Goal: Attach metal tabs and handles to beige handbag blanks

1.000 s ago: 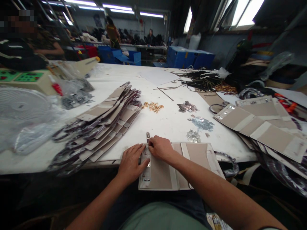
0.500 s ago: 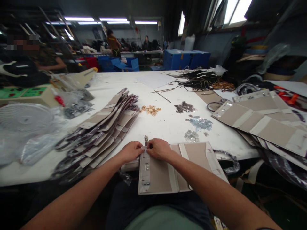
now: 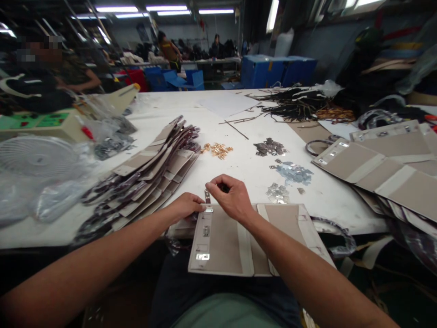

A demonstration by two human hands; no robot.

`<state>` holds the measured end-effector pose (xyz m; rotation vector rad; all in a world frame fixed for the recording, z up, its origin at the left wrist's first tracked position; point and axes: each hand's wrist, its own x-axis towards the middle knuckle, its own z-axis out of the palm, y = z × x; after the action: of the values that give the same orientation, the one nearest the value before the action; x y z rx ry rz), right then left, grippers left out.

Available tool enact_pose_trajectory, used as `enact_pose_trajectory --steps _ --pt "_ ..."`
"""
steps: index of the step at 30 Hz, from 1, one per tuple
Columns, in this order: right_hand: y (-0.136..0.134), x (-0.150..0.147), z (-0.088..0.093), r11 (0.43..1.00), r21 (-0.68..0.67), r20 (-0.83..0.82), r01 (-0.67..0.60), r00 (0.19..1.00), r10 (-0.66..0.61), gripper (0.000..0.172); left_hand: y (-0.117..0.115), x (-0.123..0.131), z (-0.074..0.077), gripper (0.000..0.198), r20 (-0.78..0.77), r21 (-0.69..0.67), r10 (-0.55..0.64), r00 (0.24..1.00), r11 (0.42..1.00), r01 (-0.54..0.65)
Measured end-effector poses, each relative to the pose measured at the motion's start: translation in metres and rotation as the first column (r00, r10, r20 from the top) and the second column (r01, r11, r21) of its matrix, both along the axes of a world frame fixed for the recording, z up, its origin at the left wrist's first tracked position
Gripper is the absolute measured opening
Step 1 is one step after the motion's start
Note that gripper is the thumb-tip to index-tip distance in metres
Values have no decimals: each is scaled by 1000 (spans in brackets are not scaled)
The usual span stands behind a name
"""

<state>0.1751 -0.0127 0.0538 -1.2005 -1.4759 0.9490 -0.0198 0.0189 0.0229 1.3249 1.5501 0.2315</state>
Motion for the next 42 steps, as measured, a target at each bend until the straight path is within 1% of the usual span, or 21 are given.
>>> enact_pose_trajectory --steps 2,4,6,7,9,11,13,15,18,21,24,26,27,29,30,31,33,35,37,40,42 --pt "-6 2 -6 998 -2 -173 57 983 -56 34 3 -1 -2 19 27 -27 13 1000 1000 -13" --pt "-10 2 -19 996 -40 -280 78 956 -86 39 5 -2 -5 20 41 -49 36 998 998 -34" --pt "-8 1 -30 991 -75 -412 111 902 -132 43 7 -3 -9 20 56 -70 57 997 996 -53" --pt "-6 -1 -33 987 -92 -491 129 857 -157 45 7 -3 -11 20 65 -78 65 996 995 -60" --pt "1 -5 -34 981 -125 -634 148 748 -194 48 8 -3 -15 20 82 -90 78 994 994 -70" --pt "10 -11 -31 979 -154 -717 131 667 -202 50 7 -4 -17 21 96 -94 90 991 992 -81" --pt "16 -18 -28 979 -174 -753 106 626 -201 50 7 -4 -19 22 106 -97 100 989 991 -90" --pt "20 -23 -29 979 -182 -770 91 606 -200 48 7 -4 -20 22 117 -104 106 987 990 -94" --pt "21 -30 -33 983 -161 -755 94 629 -184 47 8 -5 -23 20 129 -121 111 985 988 -96" --pt "16 -36 -38 993 -88 -684 83 720 -121 46 10 -7 -26 18 139 -128 108 984 988 -90" --pt "15 -46 -37 1000 -19 -518 23 855 -30 48 12 -8 -26 14 155 -110 87 984 991 -70" --pt "19 -53 -30 998 -9 -352 -67 934 59 50 12 -8 -23 7 158 -83 65 985 995 -53" --pt "22 -56 -23 992 -16 -275 -124 955 114 52 12 -8 -22 6 155 -65 57 986 997 -47" --pt "28 -58 -9 972 -41 -172 -232 960 222 54 10 -8 -19 9 147 -32 48 988 999 -44" --pt "31 -58 -2 963 -45 -155 -264 955 254 55 9 -9 -18 9 147 -21 47 988 999 -45" --pt "32 -57 4 962 -37 -165 -270 951 261 55 8 -9 -18 6 151 -18 50 987 999 -48" --pt "31 -52 9 974 2 -228 -226 948 220 54 6 -9 -21 2 166 -26 59 984 998 -55" --pt "26 -48 4 987 31 -289 -157 944 159 51 6 -10 -24 9 178 -39 73 981 997 -67" --pt "20 -46 -9 993 17 -298 -118 947 117 49 6 -10 -27 11 179 -46 83 980 996 -76" --pt "17 -47 -24 994 -26 -236 -111 966 102 50 8 -10 -27 9 171 -50 77 982 996 -70" --pt "18 -49 -22 991 -33 -208 -130 971 121 50 8 -10 -25 7 175 -47 67 982 997 -60"
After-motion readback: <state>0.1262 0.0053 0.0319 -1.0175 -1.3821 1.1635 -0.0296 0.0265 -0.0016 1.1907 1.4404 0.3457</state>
